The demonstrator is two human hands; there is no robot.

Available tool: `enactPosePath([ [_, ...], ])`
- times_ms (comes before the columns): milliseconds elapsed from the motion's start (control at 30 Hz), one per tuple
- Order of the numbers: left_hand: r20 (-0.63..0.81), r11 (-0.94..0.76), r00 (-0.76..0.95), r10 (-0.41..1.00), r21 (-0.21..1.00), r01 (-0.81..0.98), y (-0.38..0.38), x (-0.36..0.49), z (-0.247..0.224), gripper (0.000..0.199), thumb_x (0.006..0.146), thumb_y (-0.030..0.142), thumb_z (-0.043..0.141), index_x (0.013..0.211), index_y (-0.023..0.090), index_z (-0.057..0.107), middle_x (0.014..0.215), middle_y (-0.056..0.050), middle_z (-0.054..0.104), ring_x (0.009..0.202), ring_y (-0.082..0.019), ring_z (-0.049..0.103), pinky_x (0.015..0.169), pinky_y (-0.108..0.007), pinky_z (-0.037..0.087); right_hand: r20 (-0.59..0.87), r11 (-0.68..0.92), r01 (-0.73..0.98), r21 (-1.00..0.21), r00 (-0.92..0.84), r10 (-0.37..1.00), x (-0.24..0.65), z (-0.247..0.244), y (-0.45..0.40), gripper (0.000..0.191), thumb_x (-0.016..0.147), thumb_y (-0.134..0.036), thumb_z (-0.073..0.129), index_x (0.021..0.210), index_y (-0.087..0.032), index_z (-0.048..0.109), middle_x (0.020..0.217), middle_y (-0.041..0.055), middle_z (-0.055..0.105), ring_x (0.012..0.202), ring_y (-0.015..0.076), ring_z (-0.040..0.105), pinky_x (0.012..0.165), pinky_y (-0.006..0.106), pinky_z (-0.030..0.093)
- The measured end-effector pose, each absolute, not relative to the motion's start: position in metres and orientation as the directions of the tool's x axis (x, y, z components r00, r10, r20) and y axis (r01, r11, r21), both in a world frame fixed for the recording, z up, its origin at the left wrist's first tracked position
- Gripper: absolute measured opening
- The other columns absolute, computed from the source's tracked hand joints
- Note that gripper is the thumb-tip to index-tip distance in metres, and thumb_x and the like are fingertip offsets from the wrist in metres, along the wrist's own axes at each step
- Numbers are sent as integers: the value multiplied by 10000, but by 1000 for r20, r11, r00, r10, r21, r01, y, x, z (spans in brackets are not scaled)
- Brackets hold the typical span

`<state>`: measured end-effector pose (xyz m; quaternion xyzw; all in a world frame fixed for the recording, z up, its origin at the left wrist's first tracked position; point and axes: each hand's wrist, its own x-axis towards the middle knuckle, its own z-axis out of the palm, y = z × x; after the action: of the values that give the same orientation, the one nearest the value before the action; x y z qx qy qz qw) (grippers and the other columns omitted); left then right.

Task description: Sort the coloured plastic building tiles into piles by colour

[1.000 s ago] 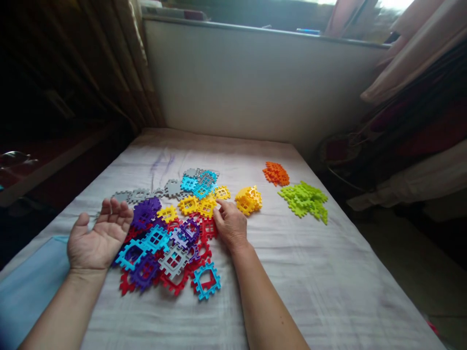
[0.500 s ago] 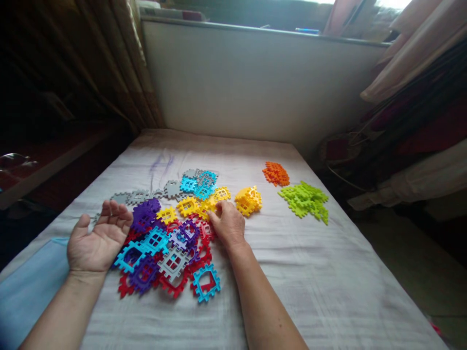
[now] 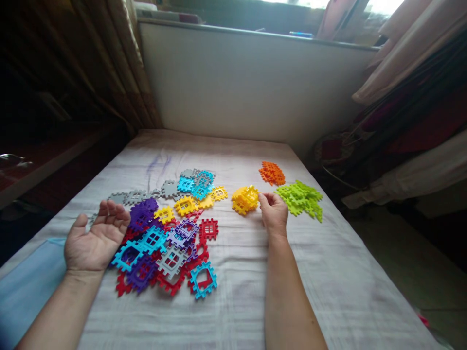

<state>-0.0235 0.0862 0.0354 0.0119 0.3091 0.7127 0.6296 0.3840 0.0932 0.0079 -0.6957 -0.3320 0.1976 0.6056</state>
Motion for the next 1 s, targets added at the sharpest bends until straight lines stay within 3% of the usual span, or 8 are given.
enactPosePath([
  [133, -343, -15, -193, 919, 460, -888, 87, -26, 31, 327, 899, 405, 458, 1100, 201, 617, 933, -54, 762, 860, -217, 740, 767, -365, 617, 54, -89, 159, -983, 723, 689, 391, -9, 95, 480, 544, -587, 698, 753, -155, 681, 663, 35, 659, 547, 155, 552, 498, 281, 447],
  [367, -362, -17, -204, 910, 459, -888, 85, -24, 36, 344, 927, 404, 394, 1102, 207, 615, 926, -46, 763, 858, -207, 741, 757, -354, 625, 174, -104, 306, -946, 753, 635, 399, -28, 102, 482, 621, -597, 576, 774, -158, 703, 754, 75, 705, 672, 189, 592, 669, 324, 479],
  [800, -353, -21, -217, 910, 482, -876, 85, -21, 36, 335, 919, 413, 427, 1077, 192, 623, 914, -50, 762, 847, -201, 735, 754, -350, 614, 240, -231, 467, -853, 746, 621, 395, -15, 93, 346, 707, -479, 548, 746, -185, 725, 710, 65, 710, 666, 213, 604, 691, 329, 477],
  [1000, -328, -10, -189, 926, 479, -878, 85, -24, 33, 317, 897, 403, 471, 1090, 201, 621, 939, -47, 761, 878, -199, 729, 782, -355, 604, 472, -111, 698, -707, 583, 661, 367, 9, 89, 299, 824, -402, 506, 818, -191, 718, 786, 73, 686, 716, 198, 594, 763, 327, 480],
])
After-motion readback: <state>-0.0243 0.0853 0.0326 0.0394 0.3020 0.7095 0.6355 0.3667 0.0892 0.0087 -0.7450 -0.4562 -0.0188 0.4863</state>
